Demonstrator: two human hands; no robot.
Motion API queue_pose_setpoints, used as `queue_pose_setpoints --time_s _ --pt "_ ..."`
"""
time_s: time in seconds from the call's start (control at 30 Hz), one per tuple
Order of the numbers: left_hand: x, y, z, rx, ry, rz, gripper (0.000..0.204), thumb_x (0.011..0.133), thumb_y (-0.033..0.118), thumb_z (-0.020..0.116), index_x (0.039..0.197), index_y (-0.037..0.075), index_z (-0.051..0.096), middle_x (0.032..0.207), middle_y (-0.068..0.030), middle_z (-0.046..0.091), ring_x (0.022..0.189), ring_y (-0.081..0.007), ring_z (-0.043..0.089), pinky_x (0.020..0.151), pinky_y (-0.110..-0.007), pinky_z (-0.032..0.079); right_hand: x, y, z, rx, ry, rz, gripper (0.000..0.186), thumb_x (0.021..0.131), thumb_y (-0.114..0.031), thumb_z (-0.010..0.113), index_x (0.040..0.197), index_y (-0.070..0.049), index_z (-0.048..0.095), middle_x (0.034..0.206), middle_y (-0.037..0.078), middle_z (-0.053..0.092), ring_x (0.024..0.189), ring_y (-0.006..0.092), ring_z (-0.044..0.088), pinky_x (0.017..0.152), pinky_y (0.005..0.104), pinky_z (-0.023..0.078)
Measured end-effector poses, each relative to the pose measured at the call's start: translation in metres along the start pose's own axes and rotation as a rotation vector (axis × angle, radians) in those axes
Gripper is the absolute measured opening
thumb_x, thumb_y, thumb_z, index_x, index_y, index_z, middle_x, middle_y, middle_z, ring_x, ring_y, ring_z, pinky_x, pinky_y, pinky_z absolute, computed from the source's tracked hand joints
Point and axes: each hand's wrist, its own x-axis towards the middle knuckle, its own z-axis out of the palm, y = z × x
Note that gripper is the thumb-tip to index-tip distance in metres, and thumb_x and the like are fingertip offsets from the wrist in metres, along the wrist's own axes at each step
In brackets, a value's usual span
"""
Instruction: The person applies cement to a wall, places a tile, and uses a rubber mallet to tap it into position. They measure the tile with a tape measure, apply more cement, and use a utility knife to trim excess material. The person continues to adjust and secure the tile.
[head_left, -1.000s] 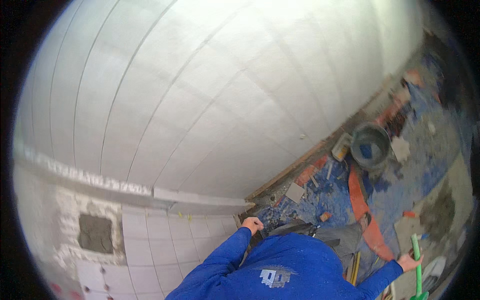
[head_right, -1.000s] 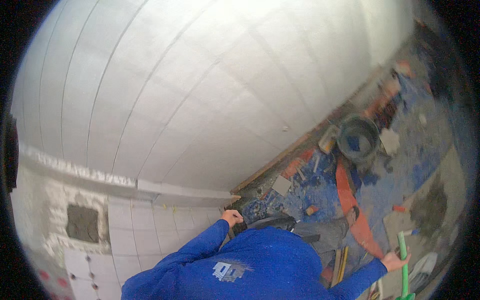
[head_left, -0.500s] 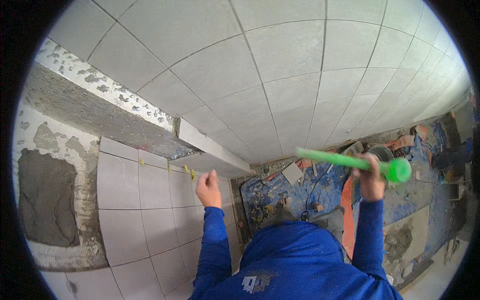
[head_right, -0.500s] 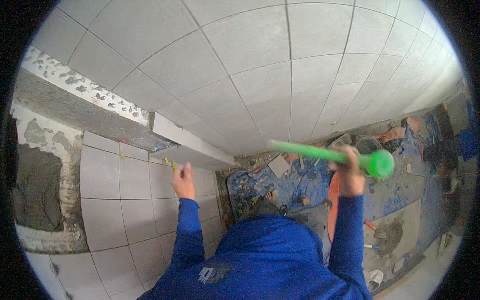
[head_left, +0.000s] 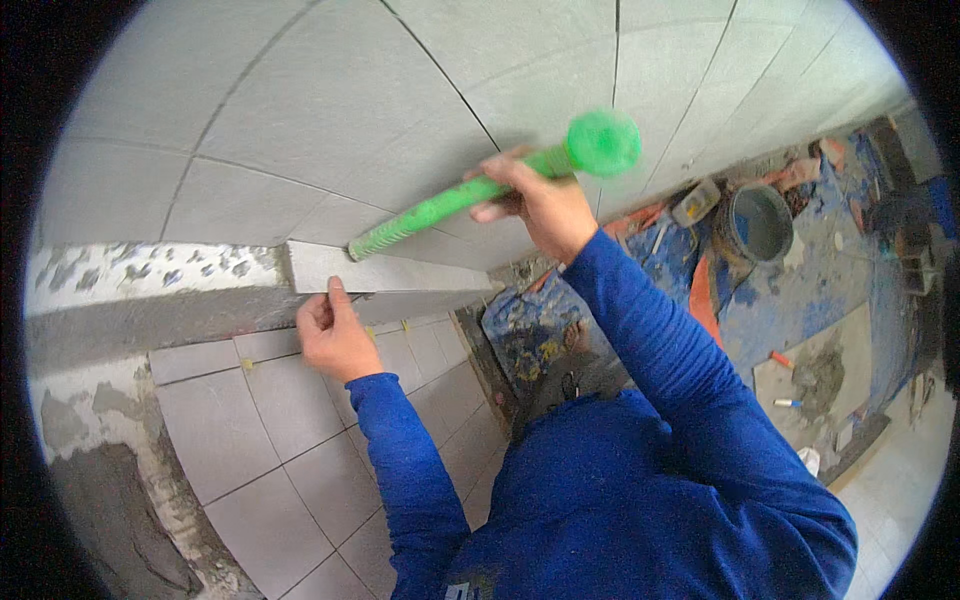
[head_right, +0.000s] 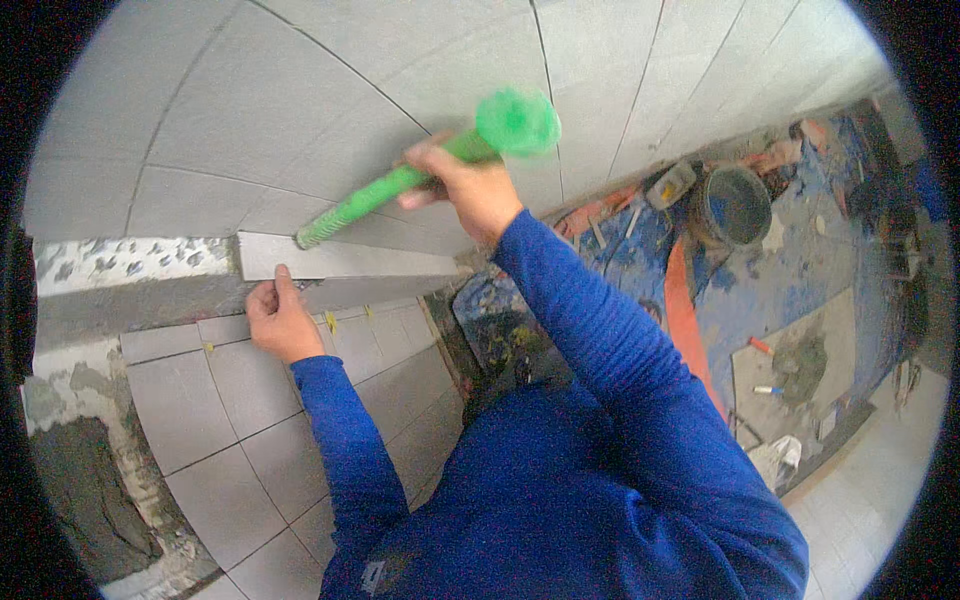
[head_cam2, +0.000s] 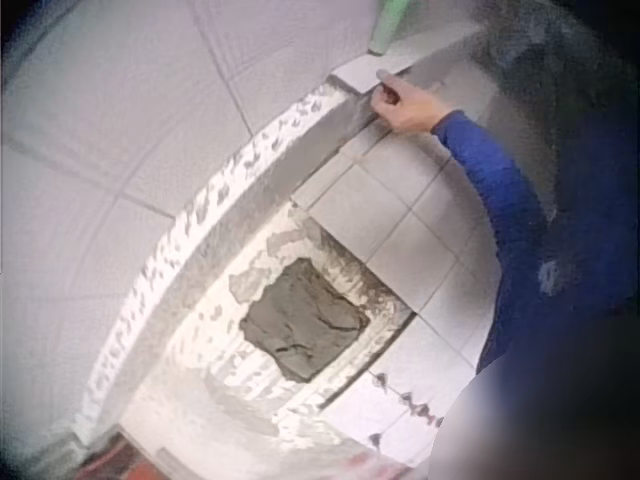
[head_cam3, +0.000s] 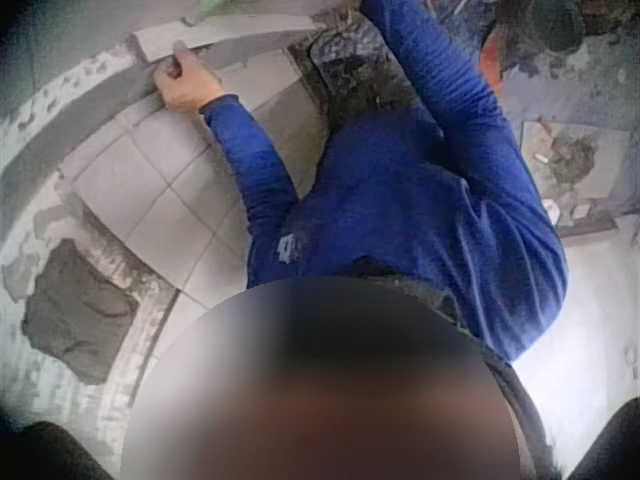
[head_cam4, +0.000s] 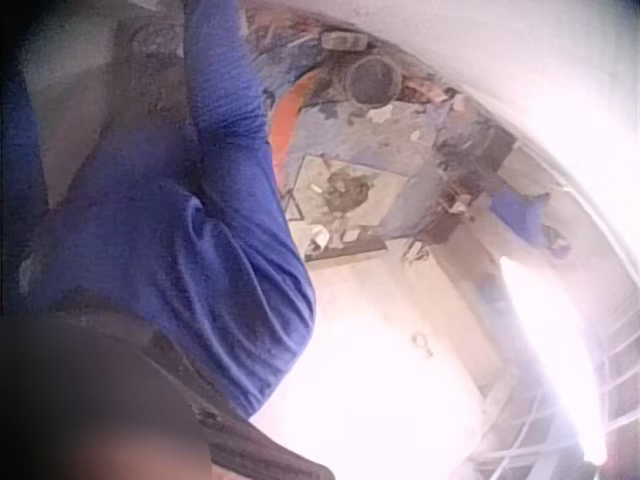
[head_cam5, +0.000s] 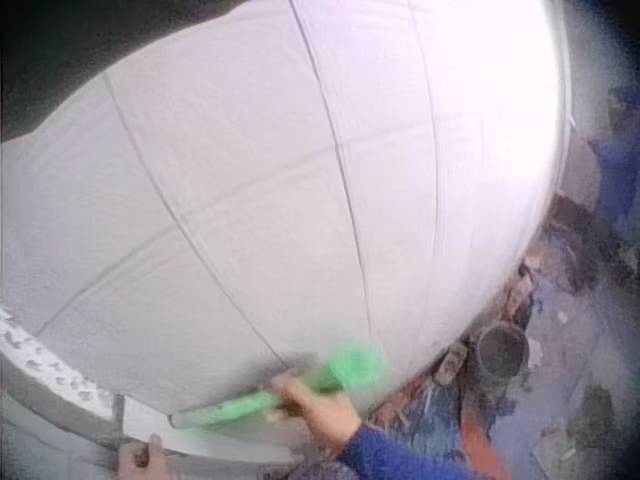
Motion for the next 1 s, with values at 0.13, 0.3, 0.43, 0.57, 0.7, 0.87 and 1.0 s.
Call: queue_pose_setpoints --time_s 0.13,0.3,0.43,0.57,0.7,0.87,1.0 --pt "0.001 0.011 0.001 -0.022 -0.024 0.013 0.033 0.089 0.023 0.081 0.087 -0.006 0.064 0.075 -0.0113 0.065 0.062 -0.0164 0.065 0.054 -0.031 0.058 0.015 0.005 0.000 0.044 -0.067 -0.079 0.027 0.095 -0.020 0.065 0.103 0.006 0.067 0.102 0.019 0.072 0.081 0.0272 0.073 0.068 0.0346 0.064" --pt "-0.004 0.024 0.003 0.027 0.018 -0.022 0.030 0.090 0.020 0.079 0.084 -0.006 0.064 0.074 -0.0116 0.066 0.060 -0.0156 0.064 0.052 -0.029 0.057 0.018 0.008 0.005 0.016 -0.083 -0.068 0.029 0.094 -0.021 0.066 0.104 0.007 0.068 0.099 0.019 0.072 0.082 0.0268 0.073 0.068 0.0336 0.064" --pt "-0.004 0.027 0.006 0.022 0.039 -0.008 0.028 0.090 0.017 0.078 0.082 -0.006 0.064 0.074 -0.0122 0.067 0.059 -0.0152 0.064 0.052 -0.028 0.059 0.023 0.002 0.010 -0.001 -0.081 -0.081 0.029 0.093 -0.020 0.067 0.102 0.008 0.068 0.098 0.019 0.073 0.078 0.0273 0.073 0.067 0.0333 0.064" --pt "-0.001 0.027 0.008 0.000 0.035 -0.020 0.029 0.089 0.017 0.078 0.083 -0.008 0.064 0.076 -0.0142 0.068 0.061 -0.0177 0.067 0.052 -0.030 0.060 0.024 -0.008 0.012 -0.009 -0.073 -0.132 0.029 0.093 -0.019 0.068 0.101 0.009 0.068 0.095 0.018 0.072 0.077 0.0274 0.073 0.065 0.0334 0.064" --pt "-0.002 0.024 0.007 0.034 0.027 0.003 0.032 0.090 0.018 0.077 0.085 -0.010 0.064 0.078 -0.0174 0.069 0.063 -0.0212 0.070 0.054 -0.031 0.061 0.018 -0.008 0.015 -0.074 -0.108 -0.084 0.029 0.093 -0.019 0.068 0.101 0.009 0.068 0.094 0.017 0.072 0.078 0.0275 0.074 0.066 0.0332 0.064" --pt "0.001 0.017 0.011 -0.001 0.038 -0.032 0.029 0.090 0.017 0.077 0.086 -0.008 0.064 0.079 -0.0152 0.068 0.064 -0.0187 0.068 0.054 -0.031 0.061 0.020 0.002 0.015 -0.026 -0.092 -0.109 0.028 0.093 -0.018 0.068 0.102 0.008 0.068 0.097 0.018 0.072 0.080 0.0273 0.074 0.069 0.0340 0.065" --pt "-0.018 0.020 0.002 0.137 0.056 0.056 0.023 0.093 0.017 0.073 0.093 -0.003 0.065 0.085 -0.0109 0.067 0.073 -0.0160 0.065 0.057 -0.030 0.059 0.011 -0.008 0.006 -0.257 -0.186 -0.272 0.026 0.097 -0.017 0.063 0.105 0.007 0.068 0.105 0.017 0.071 0.086 0.0276 0.074 0.074 0.0354 0.065"
